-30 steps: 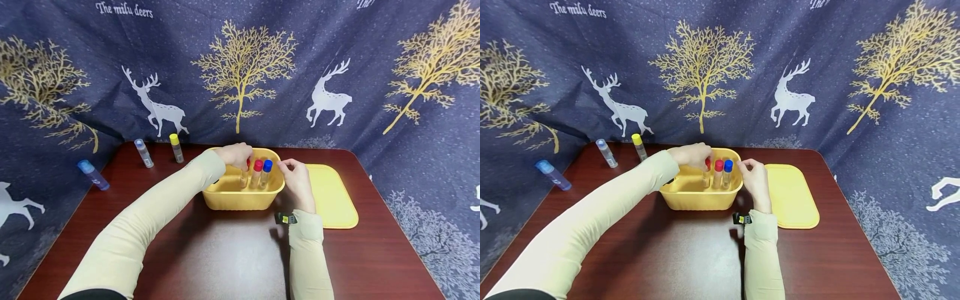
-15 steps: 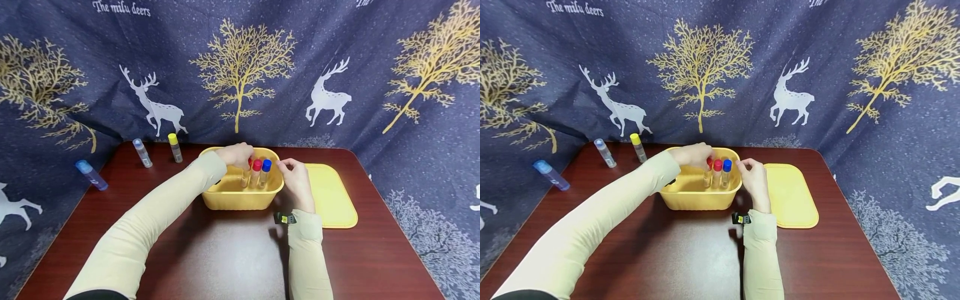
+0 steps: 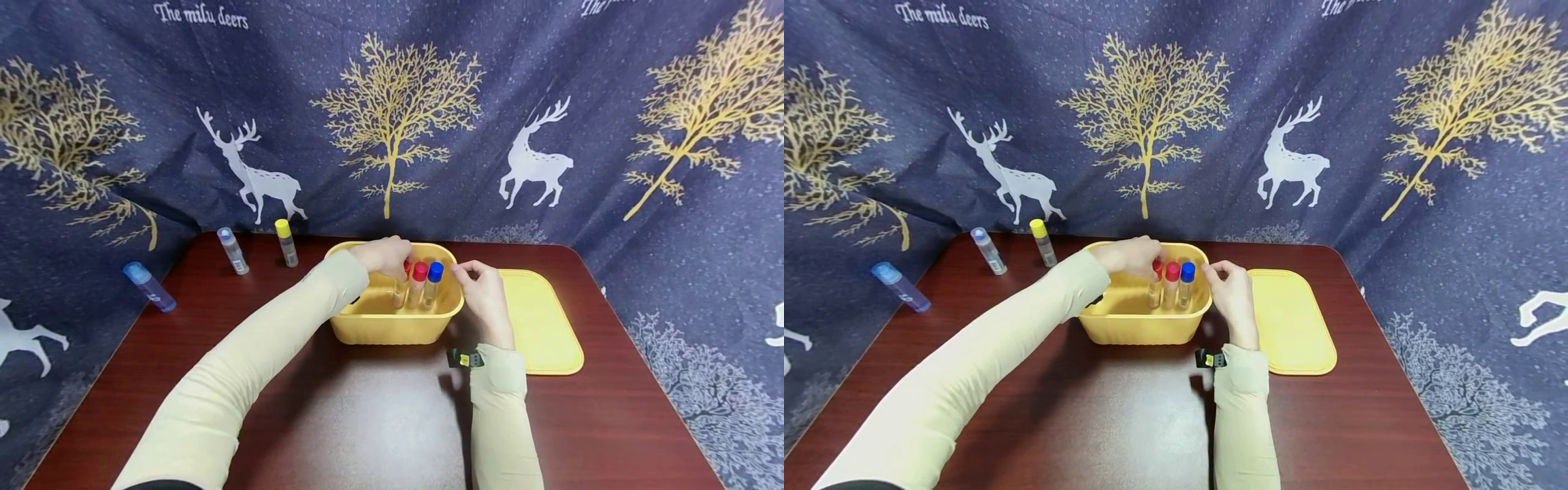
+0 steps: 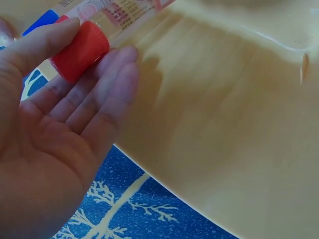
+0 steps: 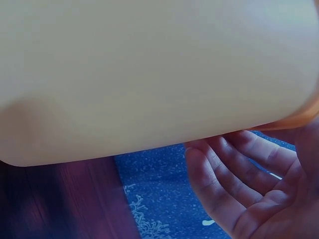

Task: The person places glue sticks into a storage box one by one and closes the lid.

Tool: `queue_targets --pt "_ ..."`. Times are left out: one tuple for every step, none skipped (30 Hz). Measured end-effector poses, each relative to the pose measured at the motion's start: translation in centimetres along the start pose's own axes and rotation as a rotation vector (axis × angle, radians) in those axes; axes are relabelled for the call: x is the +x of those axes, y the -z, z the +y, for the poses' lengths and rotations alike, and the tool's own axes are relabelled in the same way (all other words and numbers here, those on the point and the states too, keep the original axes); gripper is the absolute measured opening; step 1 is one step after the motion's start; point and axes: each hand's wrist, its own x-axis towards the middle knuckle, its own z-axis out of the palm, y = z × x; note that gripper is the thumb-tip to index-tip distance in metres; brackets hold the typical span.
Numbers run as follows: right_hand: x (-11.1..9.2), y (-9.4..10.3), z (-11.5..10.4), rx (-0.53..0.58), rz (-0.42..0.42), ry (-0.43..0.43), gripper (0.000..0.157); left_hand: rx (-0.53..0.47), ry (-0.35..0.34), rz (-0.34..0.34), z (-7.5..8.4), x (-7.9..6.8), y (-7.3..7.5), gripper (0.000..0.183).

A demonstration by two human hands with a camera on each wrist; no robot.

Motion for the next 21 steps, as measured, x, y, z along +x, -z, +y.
queue_targets --pt "0.0 0.0 0.0 -0.002 0.002 0.000 0.031 0.000 -0.001 0.000 0.0 0.0 0.0 0.016" --pt "0.0 0.0 0.0 -0.005 0.003 0.000 0.031 -0.001 -0.002 -0.001 0.0 -0.1 0.0 0.019" --pt "0.0 0.0 0.0 -0.005 0.004 -0.002 0.031 -0.001 0.000 -0.001 0.0 -0.2 0.1 0.023" --pt "0.0 0.0 -0.1 -0.004 0.004 -0.004 0.031 0.002 0.003 0.000 0.0 -0.4 0.2 0.025" --pt "-0.1 0.0 -0.1 -0.003 0.003 -0.005 0.030 0.007 0.007 0.003 0.1 -0.6 0.3 0.028" --pt "-0.1 0.0 -0.1 -0.003 0.002 -0.007 0.031 0.015 0.015 0.004 0.1 -0.8 0.4 0.030" --pt "-0.1 -0.1 -0.1 -0.001 0.002 -0.007 0.031 0.021 0.024 0.008 0.1 -1.1 0.6 0.033" --pt "-0.1 -0.1 -0.1 0.003 0.001 -0.008 0.031 0.023 0.031 0.011 0.2 -1.4 0.8 0.035" --pt "-0.1 -0.1 -0.1 0.007 0.001 -0.010 0.031 0.023 0.038 0.013 0.3 -1.7 1.1 0.037" --pt "-0.1 -0.1 0.0 0.008 0.001 -0.010 0.031 0.019 0.039 0.014 0.4 -2.0 1.4 0.040" --pt "-0.1 -0.2 0.0 0.009 -0.001 -0.010 0.032 0.010 0.042 0.011 0.4 -2.3 1.6 0.042" --pt "-0.1 -0.2 0.0 0.013 -0.003 -0.013 0.032 -0.003 0.040 0.006 0.5 -2.7 1.9 0.045" --pt "-0.1 -0.2 0.0 0.015 -0.003 -0.013 0.032 -0.019 0.037 0.002 0.5 -3.1 2.1 0.047" --pt "-0.1 -0.2 0.0 0.018 -0.004 -0.015 0.033 -0.040 0.035 -0.002 0.5 -3.4 2.3 0.050" --pt "-0.1 -0.2 0.0 0.020 -0.005 -0.015 0.032 -0.063 0.034 -0.005 0.4 -3.8 2.5 0.051" --pt "-0.1 -0.2 0.0 0.018 -0.007 -0.012 0.033 -0.080 0.030 -0.005 0.3 -4.2 2.6 0.052" --pt "-0.1 -0.1 0.0 0.021 -0.009 -0.012 0.032 -0.099 0.027 -0.003 0.2 -4.5 2.6 0.053" --pt "-0.1 -0.1 -0.1 0.021 -0.007 -0.010 0.032 -0.113 0.018 0.004 0.0 -4.8 2.7 0.054" --pt "-0.1 -0.1 -0.1 0.018 -0.006 -0.007 0.032 -0.131 0.010 0.017 -0.2 -5.2 2.7 0.055" --pt "-0.1 -0.1 -0.1 0.018 -0.005 -0.006 0.032 -0.145 -0.003 0.031 -0.5 -5.5 2.6 0.055" --pt "-0.1 -0.1 -0.1 0.012 -0.003 -0.002 0.032 -0.150 -0.015 0.048 -0.8 -5.8 2.5 0.056"
